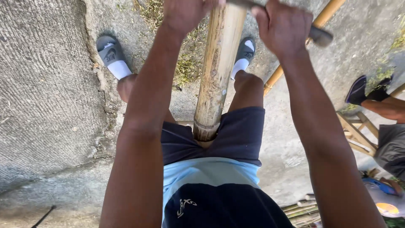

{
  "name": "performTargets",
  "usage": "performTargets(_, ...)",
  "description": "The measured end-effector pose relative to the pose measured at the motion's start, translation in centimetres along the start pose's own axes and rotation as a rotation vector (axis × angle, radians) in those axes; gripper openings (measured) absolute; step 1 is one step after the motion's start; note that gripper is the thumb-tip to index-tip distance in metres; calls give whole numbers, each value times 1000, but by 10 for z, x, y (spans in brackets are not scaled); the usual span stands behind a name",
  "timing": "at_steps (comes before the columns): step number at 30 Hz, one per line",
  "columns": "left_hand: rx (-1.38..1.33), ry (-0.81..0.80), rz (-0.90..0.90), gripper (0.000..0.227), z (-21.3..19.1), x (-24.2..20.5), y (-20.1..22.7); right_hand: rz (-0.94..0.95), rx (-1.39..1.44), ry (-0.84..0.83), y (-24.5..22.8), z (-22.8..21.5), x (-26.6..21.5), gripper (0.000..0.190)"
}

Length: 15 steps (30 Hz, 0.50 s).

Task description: Scraping the outer layer of a bamboo stalk using a machete.

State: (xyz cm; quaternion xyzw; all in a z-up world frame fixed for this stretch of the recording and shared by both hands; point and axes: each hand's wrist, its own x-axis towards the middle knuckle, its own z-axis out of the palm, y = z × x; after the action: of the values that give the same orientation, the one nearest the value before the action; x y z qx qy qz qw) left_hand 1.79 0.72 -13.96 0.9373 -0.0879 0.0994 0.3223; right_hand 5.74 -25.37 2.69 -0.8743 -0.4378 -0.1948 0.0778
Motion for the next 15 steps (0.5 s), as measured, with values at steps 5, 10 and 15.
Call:
performTargets(5, -37, 97, 23, 73, -66, -45, 53, 301, 90, -553, -46, -33, -29, 50)
performTargets(10, -142, -134, -114, 62, -82, -107, 92, 319, 85, -594, -94, -72, -46, 46)
performTargets(15, -209, -128, -145, 54, -76, -105, 89, 330, 141, -649, -80, -67, -48, 46)
